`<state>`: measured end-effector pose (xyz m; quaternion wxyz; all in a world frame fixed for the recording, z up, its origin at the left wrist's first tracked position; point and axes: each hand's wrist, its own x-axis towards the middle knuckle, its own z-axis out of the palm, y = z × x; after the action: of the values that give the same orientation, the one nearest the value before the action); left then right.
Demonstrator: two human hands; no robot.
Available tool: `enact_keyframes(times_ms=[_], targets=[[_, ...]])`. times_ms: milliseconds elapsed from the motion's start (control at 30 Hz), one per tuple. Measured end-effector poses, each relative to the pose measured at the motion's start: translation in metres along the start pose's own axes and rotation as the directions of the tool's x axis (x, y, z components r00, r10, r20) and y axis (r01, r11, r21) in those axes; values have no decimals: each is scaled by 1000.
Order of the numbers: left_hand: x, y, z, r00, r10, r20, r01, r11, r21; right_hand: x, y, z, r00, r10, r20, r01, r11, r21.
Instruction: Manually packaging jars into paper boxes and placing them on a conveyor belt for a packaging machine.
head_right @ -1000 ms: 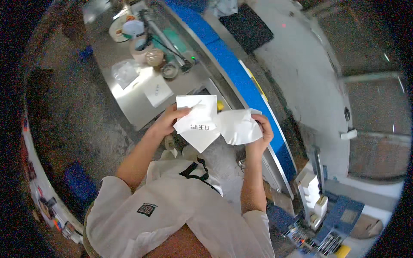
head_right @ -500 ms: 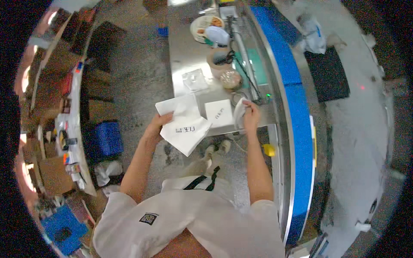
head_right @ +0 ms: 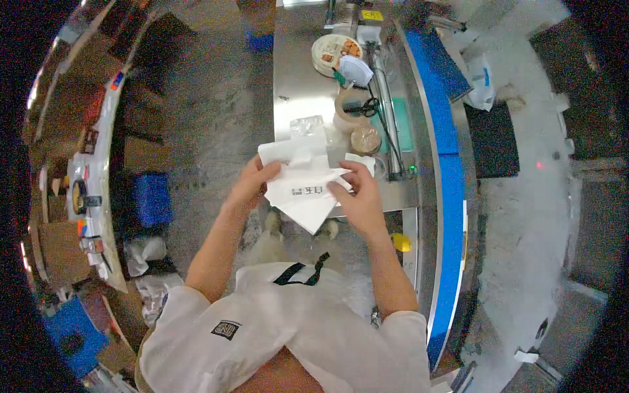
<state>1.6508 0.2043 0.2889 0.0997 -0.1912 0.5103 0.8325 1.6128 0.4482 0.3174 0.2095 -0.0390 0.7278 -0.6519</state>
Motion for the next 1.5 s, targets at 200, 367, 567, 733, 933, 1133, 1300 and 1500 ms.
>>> enact_keyframes(times_ms=[200, 367, 567, 733, 933, 1133, 1300, 1500], targets=[[16, 21, -39, 981, -116, 156, 133, 986, -99, -15, -19, 2, 942, -85, -324, 49, 992, -117], [37, 7, -66, 869, -255, 424, 299, 954, -39, -41, -77, 34, 899, -137, -417, 120, 991, -66], [38, -1, -61, 752, -317, 578, 371, 928, 26, -28, -120, 85, 978, -123, -171, 66, 948, -310], [31, 2, -48, 679, -248, 691, 335, 942, 9, -25, -117, 90, 969, -111, -221, 21, 927, -373], [25, 4, -43, 696, -315, 645, 434, 900, -28, -29, -104, 87, 930, -160, -331, 19, 920, -392], [30, -6, -42, 686, -282, 671, 452, 887, -90, -31, -92, 85, 903, -211, -373, 32, 902, -431], [26, -5, -41, 735, -288, 614, 428, 899, -91, -28, -85, 81, 915, -163, -369, -23, 892, -452], [30, -2, -38, 674, -118, 729, 299, 946, -124, -27, -79, 77, 915, -181, -360, -1, 892, -452]])
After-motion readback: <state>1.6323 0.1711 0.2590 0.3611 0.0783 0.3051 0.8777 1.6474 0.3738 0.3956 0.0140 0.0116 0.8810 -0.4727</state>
